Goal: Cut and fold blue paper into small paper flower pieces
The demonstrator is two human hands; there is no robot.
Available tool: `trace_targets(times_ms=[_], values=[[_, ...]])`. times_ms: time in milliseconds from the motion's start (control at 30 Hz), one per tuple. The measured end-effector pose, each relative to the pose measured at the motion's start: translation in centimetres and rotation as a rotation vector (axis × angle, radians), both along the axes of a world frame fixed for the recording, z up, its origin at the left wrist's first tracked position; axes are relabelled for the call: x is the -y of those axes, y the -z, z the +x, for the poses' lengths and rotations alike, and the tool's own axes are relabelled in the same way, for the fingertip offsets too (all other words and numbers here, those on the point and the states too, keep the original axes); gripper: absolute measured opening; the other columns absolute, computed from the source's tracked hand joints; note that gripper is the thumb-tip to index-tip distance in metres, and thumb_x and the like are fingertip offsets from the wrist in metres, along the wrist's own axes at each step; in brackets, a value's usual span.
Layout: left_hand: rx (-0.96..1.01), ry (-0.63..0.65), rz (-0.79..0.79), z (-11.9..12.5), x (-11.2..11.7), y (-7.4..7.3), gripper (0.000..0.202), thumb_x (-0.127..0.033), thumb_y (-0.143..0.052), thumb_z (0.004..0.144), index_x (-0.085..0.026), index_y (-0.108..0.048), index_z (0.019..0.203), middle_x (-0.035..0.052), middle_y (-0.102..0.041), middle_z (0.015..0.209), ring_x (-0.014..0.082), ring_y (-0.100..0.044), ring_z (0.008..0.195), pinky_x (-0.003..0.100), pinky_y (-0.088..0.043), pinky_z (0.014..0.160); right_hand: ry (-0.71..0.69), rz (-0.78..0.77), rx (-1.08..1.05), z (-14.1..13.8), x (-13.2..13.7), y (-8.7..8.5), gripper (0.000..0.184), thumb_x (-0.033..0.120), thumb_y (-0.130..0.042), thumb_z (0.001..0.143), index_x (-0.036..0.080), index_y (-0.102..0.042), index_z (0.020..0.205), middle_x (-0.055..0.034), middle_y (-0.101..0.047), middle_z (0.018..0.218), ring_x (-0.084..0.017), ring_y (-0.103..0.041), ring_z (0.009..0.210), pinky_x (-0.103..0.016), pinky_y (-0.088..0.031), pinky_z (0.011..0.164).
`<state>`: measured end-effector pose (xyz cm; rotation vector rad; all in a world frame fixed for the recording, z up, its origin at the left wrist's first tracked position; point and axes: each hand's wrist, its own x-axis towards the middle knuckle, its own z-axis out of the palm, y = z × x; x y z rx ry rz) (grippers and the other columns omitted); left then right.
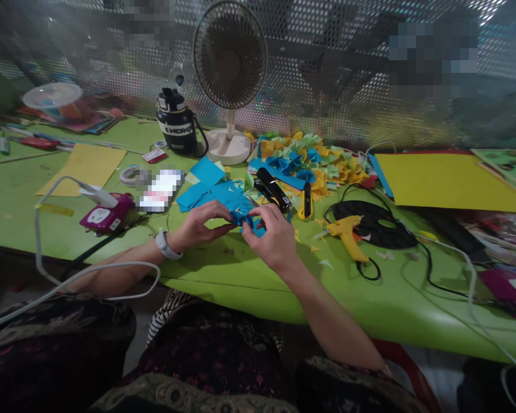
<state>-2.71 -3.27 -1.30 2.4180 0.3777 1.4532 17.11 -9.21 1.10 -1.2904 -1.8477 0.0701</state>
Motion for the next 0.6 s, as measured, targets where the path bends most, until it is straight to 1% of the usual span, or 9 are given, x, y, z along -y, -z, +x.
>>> trace_targets(times_ms=[167, 433, 500, 600], values=[[-0.031, -0.002, -0.015, -0.09, 0.08, -0.02, 0.009, -0.019, -0.068, 0.089, -0.019, -0.063, 0.096, 0.0044, -0.071, 0.086, 0.0149, -0.069, 0.083, 0.030, -0.059, 0.072, -0.003, -0.007, -0.006, 0.03, -0.04, 0.00, 0.009, 0.028, -0.064, 0.084, 0.021, -0.061, 0.089, -0.0060, -0.066, 0.091, -0.014, -0.060, 0.062, -0.030, -0.051, 0.059], [-0.023, 0.005, -0.036, -0.12, 0.01, 0.15, 0.008, -0.020, -0.067, 0.089, -0.018, -0.063, 0.096, 0.0050, -0.071, 0.087, 0.0149, -0.068, 0.083, 0.030, -0.059, 0.073, 0.001, -0.032, -0.008, -0.10, 0.00, -0.05, 0.010, 0.030, -0.063, 0.084, 0.021, -0.062, 0.089, -0.0058, -0.066, 0.091, -0.013, -0.060, 0.062, -0.030, -0.051, 0.059], [0.011, -0.029, -0.079, -0.06, 0.02, 0.21, 0.009, -0.022, -0.069, 0.088, -0.018, -0.064, 0.095, 0.0045, -0.070, 0.086, 0.0142, -0.068, 0.081, 0.029, -0.061, 0.071, -0.005, -0.031, -0.009, -0.12, 0.05, -0.09, 0.011, 0.030, -0.063, 0.084, 0.020, -0.062, 0.090, -0.0059, -0.066, 0.091, -0.014, -0.060, 0.062, -0.030, -0.051, 0.060], [0.068, -0.088, -0.178, 0.07, 0.06, 0.44, 0.012, -0.025, -0.070, 0.088, -0.017, -0.064, 0.093, 0.0039, -0.067, 0.086, 0.0126, -0.068, 0.078, 0.026, -0.063, 0.067, -0.022, -0.053, -0.036, -0.09, 0.16, -0.21, 0.017, 0.031, -0.065, 0.083, 0.021, -0.062, 0.096, -0.0058, -0.066, 0.095, -0.014, -0.061, 0.063, -0.031, -0.052, 0.060]])
